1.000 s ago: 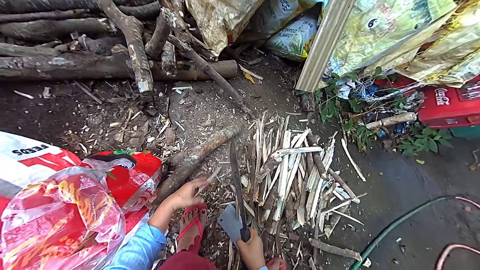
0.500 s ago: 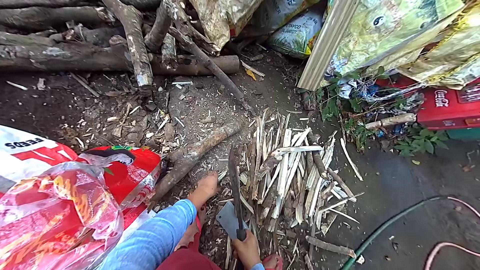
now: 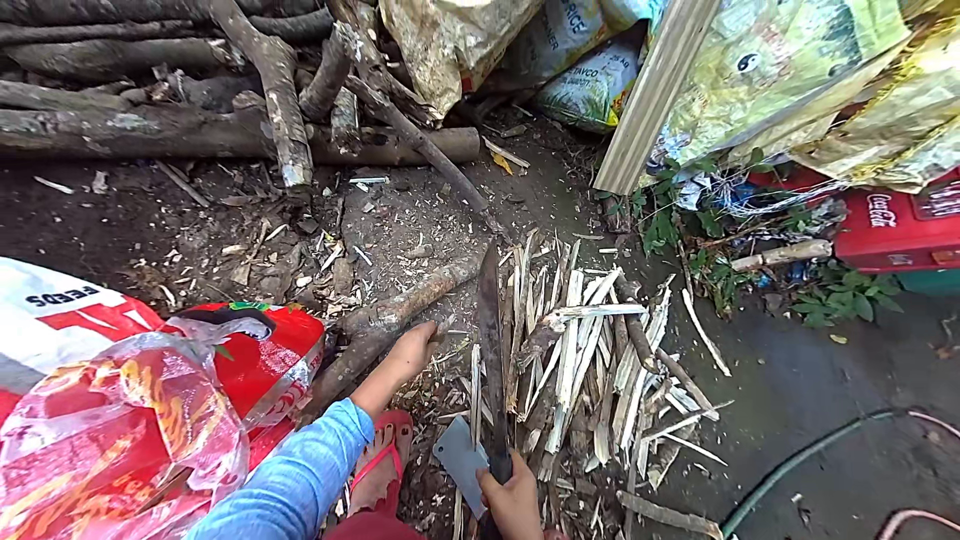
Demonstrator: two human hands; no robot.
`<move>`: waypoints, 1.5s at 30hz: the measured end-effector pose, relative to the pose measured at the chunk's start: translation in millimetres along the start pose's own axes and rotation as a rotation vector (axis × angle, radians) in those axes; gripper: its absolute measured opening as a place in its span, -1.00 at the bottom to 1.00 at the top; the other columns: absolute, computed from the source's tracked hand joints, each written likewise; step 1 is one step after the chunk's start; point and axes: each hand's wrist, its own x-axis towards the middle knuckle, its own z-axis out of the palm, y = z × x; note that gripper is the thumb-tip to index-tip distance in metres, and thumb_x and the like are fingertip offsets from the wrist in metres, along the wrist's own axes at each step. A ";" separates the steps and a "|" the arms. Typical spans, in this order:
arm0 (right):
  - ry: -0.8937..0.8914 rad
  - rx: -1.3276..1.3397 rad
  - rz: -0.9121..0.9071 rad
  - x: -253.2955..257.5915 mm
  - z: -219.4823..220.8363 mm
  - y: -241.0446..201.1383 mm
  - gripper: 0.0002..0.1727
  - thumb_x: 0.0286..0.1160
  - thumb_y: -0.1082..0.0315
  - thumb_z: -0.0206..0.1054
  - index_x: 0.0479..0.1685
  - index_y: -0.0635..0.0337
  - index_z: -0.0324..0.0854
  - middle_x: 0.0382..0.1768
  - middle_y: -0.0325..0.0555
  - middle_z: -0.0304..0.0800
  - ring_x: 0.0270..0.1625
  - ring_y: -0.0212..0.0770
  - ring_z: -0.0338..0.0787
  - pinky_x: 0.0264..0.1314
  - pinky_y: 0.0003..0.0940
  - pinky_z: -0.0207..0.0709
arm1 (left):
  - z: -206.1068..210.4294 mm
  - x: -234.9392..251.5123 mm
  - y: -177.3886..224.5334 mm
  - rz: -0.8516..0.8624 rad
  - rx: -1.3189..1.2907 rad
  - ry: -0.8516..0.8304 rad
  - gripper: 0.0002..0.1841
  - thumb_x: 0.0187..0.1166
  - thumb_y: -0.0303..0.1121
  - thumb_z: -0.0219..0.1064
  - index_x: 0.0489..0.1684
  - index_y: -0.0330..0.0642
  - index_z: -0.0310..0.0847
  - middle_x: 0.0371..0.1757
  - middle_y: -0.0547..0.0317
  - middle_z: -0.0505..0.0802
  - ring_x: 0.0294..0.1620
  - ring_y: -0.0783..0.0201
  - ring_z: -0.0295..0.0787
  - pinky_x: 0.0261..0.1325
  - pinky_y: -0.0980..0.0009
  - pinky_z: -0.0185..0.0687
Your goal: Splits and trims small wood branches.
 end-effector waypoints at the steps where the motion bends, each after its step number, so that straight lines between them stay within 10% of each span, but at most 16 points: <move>1: -0.002 -0.030 -0.025 -1.8 -1.2 -5.5 -0.50 0.23 0.42 0.55 0.16 0.50 0.60 -0.44 0.07 0.74 -0.52 -0.17 0.72 -0.28 -0.14 0.70 | 0.7 2.1 -1.7 0.037 -0.006 0.018 -0.66 0.76 -0.47 0.17 0.40 -0.48 0.53 0.37 -0.35 0.72 0.48 -0.15 0.65 0.65 0.02 0.41; 23: -0.015 -0.566 0.000 -11.6 -9.1 -37.4 -0.51 0.44 0.32 0.44 0.32 0.43 0.61 -0.15 0.33 0.86 -0.01 0.29 0.87 0.14 0.26 0.63 | 21.2 4.5 -1.0 0.291 -0.027 0.156 -0.71 0.76 -0.51 0.14 0.23 -0.60 0.59 0.21 -0.46 0.78 0.31 -0.27 0.76 0.52 0.00 0.53; 38: 0.063 -0.507 -0.085 -6.6 -7.2 -29.8 -0.52 0.38 0.36 0.45 0.24 0.50 0.63 -0.22 0.35 0.85 -0.11 0.30 0.87 0.05 0.28 0.66 | 9.6 9.5 17.7 0.380 -0.023 0.243 -0.71 0.72 -0.53 0.18 0.23 -0.59 0.63 0.22 -0.43 0.81 0.33 -0.27 0.78 0.53 -0.02 0.54; 41: -0.014 -0.570 0.036 9.6 -3.0 -30.5 -0.50 0.45 0.33 0.42 0.35 0.39 0.60 -0.08 0.31 0.87 0.06 0.26 0.87 0.22 0.23 0.64 | 10.7 13.5 5.1 0.158 -0.064 0.074 -0.37 0.69 -0.45 0.32 0.74 -0.44 0.21 0.63 -0.38 0.55 0.66 -0.21 0.50 0.76 -0.01 0.30; 45: 0.053 -0.459 -0.087 1.9 -11.6 -30.1 -0.53 0.35 0.37 0.46 0.23 0.49 0.65 -0.25 0.32 0.84 -0.14 0.25 0.86 0.05 0.26 0.65 | 4.1 -13.5 -13.8 0.037 -0.188 0.220 -0.04 0.46 -0.50 0.51 0.88 -0.37 -0.09 0.77 -0.34 0.37 0.78 -0.21 0.32 0.80 -0.04 0.21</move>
